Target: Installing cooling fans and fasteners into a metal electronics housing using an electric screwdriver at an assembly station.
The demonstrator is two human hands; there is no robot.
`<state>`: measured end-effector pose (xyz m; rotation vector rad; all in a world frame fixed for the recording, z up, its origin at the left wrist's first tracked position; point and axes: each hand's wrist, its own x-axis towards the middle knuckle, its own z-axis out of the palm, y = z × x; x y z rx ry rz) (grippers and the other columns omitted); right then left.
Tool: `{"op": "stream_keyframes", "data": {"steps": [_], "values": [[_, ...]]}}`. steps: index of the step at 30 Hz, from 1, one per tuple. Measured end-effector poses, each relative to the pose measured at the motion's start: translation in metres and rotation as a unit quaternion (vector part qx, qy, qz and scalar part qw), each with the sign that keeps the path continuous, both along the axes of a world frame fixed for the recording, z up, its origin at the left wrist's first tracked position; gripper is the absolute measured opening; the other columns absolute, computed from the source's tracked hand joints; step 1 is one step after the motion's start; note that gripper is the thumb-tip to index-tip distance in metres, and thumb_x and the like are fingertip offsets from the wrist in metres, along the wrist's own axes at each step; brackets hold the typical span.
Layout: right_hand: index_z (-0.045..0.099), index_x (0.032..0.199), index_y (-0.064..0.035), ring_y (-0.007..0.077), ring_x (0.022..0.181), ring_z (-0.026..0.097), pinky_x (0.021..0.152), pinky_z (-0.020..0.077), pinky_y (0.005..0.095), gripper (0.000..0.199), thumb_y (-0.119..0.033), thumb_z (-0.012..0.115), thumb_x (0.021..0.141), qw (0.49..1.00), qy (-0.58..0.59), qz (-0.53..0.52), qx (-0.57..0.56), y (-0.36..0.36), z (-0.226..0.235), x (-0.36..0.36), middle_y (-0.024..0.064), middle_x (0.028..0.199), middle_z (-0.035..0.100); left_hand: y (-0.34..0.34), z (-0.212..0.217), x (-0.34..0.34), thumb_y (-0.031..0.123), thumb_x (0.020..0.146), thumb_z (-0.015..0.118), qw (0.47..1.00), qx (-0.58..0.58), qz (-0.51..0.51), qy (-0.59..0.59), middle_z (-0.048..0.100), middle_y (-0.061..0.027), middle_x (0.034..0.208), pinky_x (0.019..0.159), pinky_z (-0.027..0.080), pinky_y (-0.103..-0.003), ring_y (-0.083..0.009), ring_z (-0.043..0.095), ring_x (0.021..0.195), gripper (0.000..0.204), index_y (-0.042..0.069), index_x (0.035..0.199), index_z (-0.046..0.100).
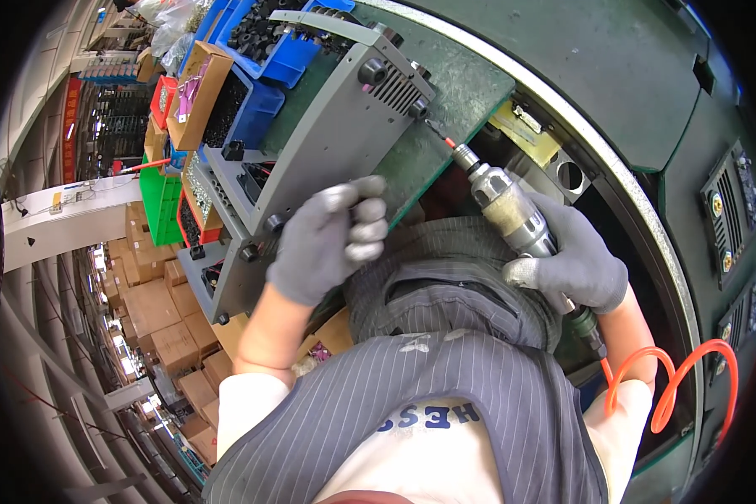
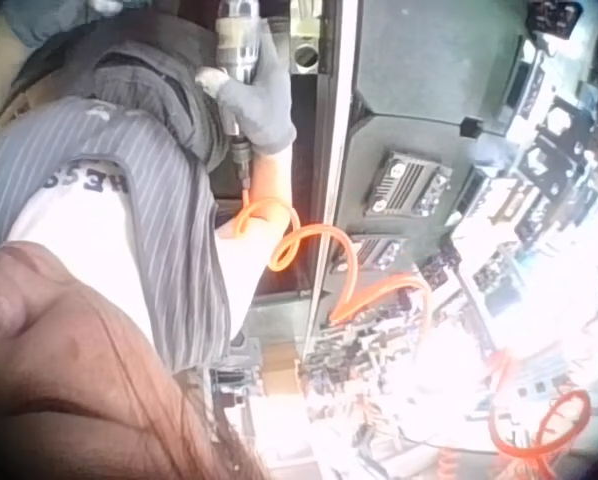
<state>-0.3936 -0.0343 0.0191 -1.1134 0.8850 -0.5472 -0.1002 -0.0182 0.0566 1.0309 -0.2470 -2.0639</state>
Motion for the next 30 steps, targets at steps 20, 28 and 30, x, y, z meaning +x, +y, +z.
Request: {"op": "stream_keyframes", "data": {"steps": [20, 28, 30], "values": [[0.05, 0.123, 0.0034, 0.0148, 0.09, 0.055, 0.086, 0.043, 0.0286, 0.083, -0.028, 0.083, 0.054, 0.999, 0.004, 0.048, 0.026, 0.019, 0.004, 0.007, 0.0068, 0.101, 0.06, -0.017, -0.08, 0.009, 0.014, 0.096, 0.044, 0.96, -0.075, -0.013, 0.268, 0.057, -0.0061, 0.091, 0.056, 0.043, -0.023, -0.0108, 0.047, 0.07, 0.033, 0.001, 0.126, 0.048], [0.049, 0.124, 0.0037, 0.0152, 0.093, 0.054, 0.088, 0.0419, 0.0286, 0.083, -0.025, 0.083, 0.053, 0.998, -0.005, 0.044, 0.052, 0.02, 0.005, 0.01, 0.0075, 0.104, 0.059, -0.014, -0.061, -0.008, 0.014, 0.095, 0.048, 0.987, -0.004, 0.084, 0.139, 0.059, -0.0064, 0.093, 0.057, 0.045, -0.023, -0.0107, 0.051, 0.071, 0.032, 0.002, 0.125, 0.049], [0.049, 0.124, 0.0035, 0.0153, 0.093, 0.054, 0.088, 0.0417, 0.0286, 0.083, -0.024, 0.082, 0.053, 0.997, -0.005, 0.045, 0.055, 0.021, 0.005, 0.011, 0.0073, 0.104, 0.059, -0.013, -0.06, -0.01, 0.013, 0.093, 0.05, 0.99, 0.018, 0.102, 0.099, 0.059, -0.0054, 0.092, 0.058, 0.045, -0.021, -0.0098, 0.052, 0.07, 0.033, 0.002, 0.124, 0.05]]}}
